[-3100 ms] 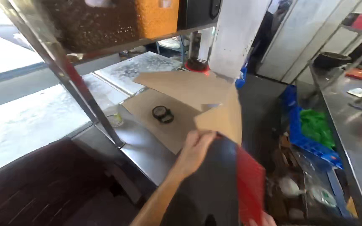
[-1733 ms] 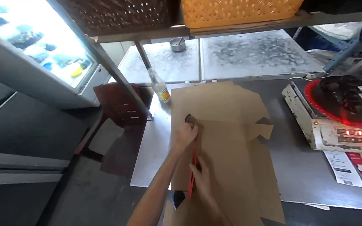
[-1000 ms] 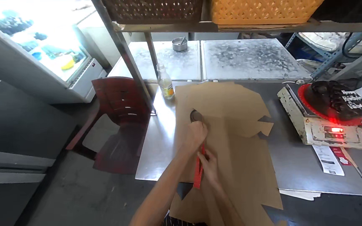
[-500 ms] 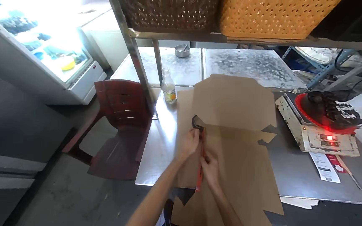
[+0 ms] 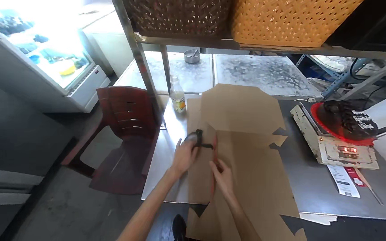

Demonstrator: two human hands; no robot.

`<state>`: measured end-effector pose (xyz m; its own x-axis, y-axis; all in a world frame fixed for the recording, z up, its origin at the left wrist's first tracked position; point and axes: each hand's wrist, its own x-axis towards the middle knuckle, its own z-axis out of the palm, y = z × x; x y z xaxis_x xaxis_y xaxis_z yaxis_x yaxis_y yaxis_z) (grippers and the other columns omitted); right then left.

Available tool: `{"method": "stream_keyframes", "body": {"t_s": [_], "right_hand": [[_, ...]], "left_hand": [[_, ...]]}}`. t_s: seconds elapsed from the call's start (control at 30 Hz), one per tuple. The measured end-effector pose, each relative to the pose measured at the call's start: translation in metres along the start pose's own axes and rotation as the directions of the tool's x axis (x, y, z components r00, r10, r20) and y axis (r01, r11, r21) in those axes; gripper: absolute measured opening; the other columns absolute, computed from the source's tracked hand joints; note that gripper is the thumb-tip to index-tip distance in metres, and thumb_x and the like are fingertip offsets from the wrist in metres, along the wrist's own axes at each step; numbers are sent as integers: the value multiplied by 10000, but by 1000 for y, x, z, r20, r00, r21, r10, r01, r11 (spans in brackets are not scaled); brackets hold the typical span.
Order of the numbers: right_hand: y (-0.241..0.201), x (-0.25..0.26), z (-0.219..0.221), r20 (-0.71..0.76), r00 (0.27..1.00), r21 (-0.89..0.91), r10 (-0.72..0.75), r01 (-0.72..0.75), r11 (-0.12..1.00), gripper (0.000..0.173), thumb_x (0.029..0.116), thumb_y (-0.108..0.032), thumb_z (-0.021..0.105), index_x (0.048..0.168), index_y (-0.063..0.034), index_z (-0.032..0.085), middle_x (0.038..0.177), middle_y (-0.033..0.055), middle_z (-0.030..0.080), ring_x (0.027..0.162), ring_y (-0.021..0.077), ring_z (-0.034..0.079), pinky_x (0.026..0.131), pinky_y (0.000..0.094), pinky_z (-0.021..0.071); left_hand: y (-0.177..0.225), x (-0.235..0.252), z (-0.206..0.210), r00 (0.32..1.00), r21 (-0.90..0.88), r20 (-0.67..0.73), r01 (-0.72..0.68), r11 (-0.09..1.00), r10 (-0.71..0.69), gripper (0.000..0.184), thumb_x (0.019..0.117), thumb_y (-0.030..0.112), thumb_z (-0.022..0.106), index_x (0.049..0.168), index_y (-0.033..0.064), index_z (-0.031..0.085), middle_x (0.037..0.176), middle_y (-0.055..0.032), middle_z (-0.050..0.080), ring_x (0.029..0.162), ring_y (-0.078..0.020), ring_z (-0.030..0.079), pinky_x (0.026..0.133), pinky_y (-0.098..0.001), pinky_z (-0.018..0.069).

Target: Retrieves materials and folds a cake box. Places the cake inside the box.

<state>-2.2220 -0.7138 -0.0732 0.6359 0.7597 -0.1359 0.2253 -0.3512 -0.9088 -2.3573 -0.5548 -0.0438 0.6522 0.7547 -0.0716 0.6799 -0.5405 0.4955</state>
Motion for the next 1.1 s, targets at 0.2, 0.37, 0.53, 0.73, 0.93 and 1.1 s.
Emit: {"method": "stream_keyframes", "body": {"t_s": [0.2,0.37,0.53,0.73,0.93,1.1], "right_hand": [[-43,-45,-23,-46,876,-126,-480,471,873,568,888,-352,747,1343,-25,653,1348,212,613,1165,278,647,944,416,576],[-82,-39,-42,227,720,1,-655,673,740,466,1029,-309,486,1426,-89,593,1536,165,489,1436,284,453,1156,488,420],[-102,-16,-58,654,562,169,-506,544,822,473,1053,-284,375,1431,-111,601,1477,89,574,1412,232,487,1168,488,394],[-96,-23,-27,573,544,316,-613,543,778,289,1031,-261,602,970,-14,740,979,83,731,1014,125,682,1040,366,509],[-117,-50,-27,409,467,91,-784,834,545,269,1010,-296,628,856,-102,734,850,27,710,921,138,694,1048,386,503],[-127,-78,-44,443,357,-12,-823,920,392,277,1005,-318,597,814,-138,686,846,25,683,915,163,678,1050,390,488]], "left_hand": [[31,-131,-23,993,-508,-95,11,861,-68,410,1056,298,468,1287,-22,577,959,-111,700,839,-191,697,784,-405,595],[64,-191,-33,904,-455,-395,-347,820,163,287,1001,308,475,1050,52,593,917,-88,656,866,-129,651,791,-302,558],[53,-217,-52,853,-428,-461,-455,781,244,249,1022,325,426,989,113,553,913,-54,625,980,-127,624,1003,-296,459],[31,-229,-49,906,-517,-413,-319,794,95,386,1020,443,404,1030,98,577,937,-52,629,960,-99,617,903,-270,496],[45,-221,-24,977,-837,-206,-149,526,-51,327,1082,317,432,1163,39,584,812,-5,684,691,-67,646,650,-255,559],[57,-209,-23,988,-945,-151,-140,296,-17,267,992,177,420,1157,65,598,913,67,655,837,-12,620,770,-220,527]]}}
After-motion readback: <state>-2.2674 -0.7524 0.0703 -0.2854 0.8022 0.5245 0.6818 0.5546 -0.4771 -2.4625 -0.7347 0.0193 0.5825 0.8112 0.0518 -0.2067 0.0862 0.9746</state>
